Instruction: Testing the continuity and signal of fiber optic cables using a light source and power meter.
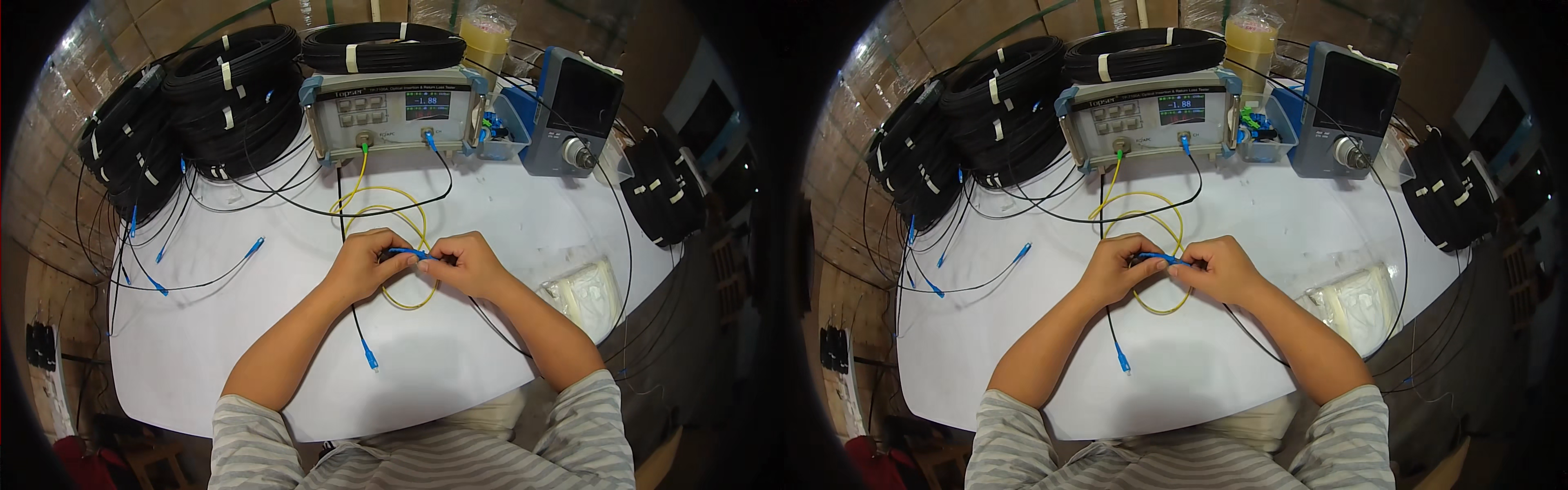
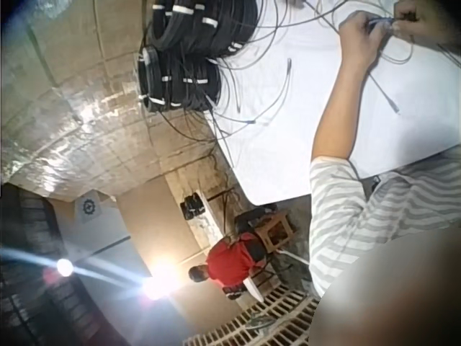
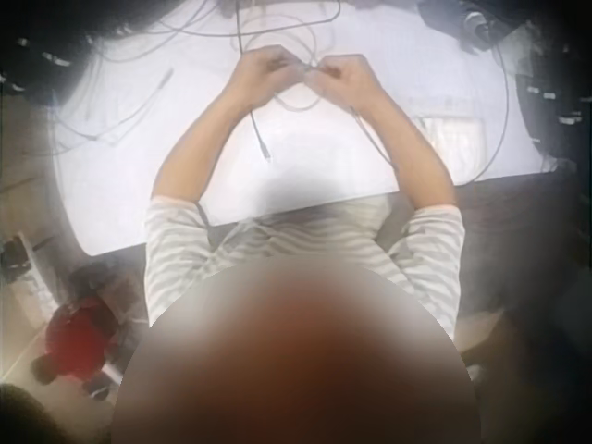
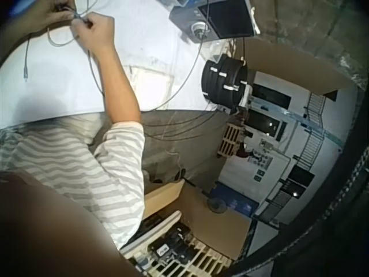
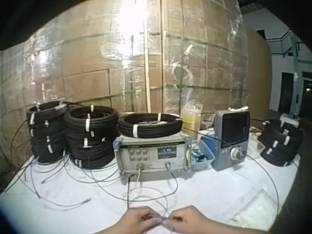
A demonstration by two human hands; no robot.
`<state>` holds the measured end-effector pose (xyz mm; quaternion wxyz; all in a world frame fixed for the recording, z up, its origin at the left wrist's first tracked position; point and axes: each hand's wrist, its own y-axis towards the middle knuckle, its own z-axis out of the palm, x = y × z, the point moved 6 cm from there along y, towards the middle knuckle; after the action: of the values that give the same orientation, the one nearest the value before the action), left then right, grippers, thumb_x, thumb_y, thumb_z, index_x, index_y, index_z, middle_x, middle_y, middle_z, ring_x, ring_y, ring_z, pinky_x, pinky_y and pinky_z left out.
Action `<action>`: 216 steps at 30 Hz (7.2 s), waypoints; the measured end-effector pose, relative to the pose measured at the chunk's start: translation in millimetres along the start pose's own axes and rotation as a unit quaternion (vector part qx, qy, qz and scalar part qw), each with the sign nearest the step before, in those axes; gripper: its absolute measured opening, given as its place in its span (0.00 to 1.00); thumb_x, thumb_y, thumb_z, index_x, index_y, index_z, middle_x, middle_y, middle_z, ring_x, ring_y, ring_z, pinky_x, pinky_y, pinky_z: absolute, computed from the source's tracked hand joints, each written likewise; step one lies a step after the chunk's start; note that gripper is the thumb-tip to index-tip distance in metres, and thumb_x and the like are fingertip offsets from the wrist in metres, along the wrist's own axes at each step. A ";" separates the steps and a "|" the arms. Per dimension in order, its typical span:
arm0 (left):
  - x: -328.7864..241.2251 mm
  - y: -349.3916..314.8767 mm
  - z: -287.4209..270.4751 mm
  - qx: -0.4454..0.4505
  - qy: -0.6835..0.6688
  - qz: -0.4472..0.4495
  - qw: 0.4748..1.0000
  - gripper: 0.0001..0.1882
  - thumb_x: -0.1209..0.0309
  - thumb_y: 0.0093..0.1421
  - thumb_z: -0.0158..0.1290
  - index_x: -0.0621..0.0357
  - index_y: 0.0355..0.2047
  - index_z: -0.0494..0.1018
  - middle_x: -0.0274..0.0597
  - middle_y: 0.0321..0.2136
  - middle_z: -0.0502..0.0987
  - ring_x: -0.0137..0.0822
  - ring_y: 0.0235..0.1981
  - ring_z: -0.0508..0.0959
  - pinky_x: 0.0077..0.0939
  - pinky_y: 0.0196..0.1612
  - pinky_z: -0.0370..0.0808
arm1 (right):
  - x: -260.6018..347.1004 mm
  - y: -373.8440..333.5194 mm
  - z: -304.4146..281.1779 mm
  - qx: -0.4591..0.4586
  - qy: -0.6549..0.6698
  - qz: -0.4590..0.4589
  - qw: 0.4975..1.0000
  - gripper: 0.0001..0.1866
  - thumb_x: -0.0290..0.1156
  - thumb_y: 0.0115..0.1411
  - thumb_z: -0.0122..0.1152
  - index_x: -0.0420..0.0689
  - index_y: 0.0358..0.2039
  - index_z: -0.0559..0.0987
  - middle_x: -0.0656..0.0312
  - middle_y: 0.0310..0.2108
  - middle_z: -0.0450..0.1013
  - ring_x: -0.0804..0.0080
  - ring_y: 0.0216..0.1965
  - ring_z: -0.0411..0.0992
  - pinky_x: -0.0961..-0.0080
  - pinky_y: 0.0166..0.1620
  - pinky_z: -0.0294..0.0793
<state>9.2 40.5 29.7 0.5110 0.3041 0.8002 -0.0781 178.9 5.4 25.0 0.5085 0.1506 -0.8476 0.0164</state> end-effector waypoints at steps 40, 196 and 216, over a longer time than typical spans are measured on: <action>2.2 -0.3 0.2 0.012 -0.027 -0.016 0.999 0.10 0.69 0.57 0.63 0.63 0.33 0.79 0.34 0.27 0.78 0.22 0.28 0.73 0.20 0.32 0.70 | -0.1 -0.2 1.2 -0.004 -0.004 0.002 1.000 0.11 0.34 0.53 0.69 0.38 0.25 0.81 0.61 0.15 0.73 0.80 0.17 0.65 0.78 0.22 0.63; 19.6 -3.7 37.3 -0.092 -0.409 -0.144 0.896 0.16 0.63 0.70 0.45 0.68 0.39 0.66 0.49 0.34 0.77 0.35 0.32 0.82 0.24 0.35 0.82 | -11.1 5.3 4.1 0.014 0.139 0.049 0.989 0.14 0.34 0.58 0.64 0.40 0.21 0.75 0.70 0.17 0.67 0.85 0.22 0.60 0.81 0.25 0.58; 12.0 -2.6 22.4 0.034 -0.340 -0.090 0.935 0.13 0.68 0.63 0.57 0.67 0.40 0.79 0.43 0.43 0.80 0.28 0.41 0.77 0.23 0.48 0.74 | -6.6 -1.7 3.3 0.011 0.150 0.121 0.981 0.09 0.30 0.58 0.66 0.37 0.28 0.80 0.66 0.20 0.73 0.84 0.21 0.67 0.84 0.24 0.65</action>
<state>21.4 33.5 8.5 0.7327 0.2037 0.5994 -0.2498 179.4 4.7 17.5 0.6223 0.0483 -0.7735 0.1097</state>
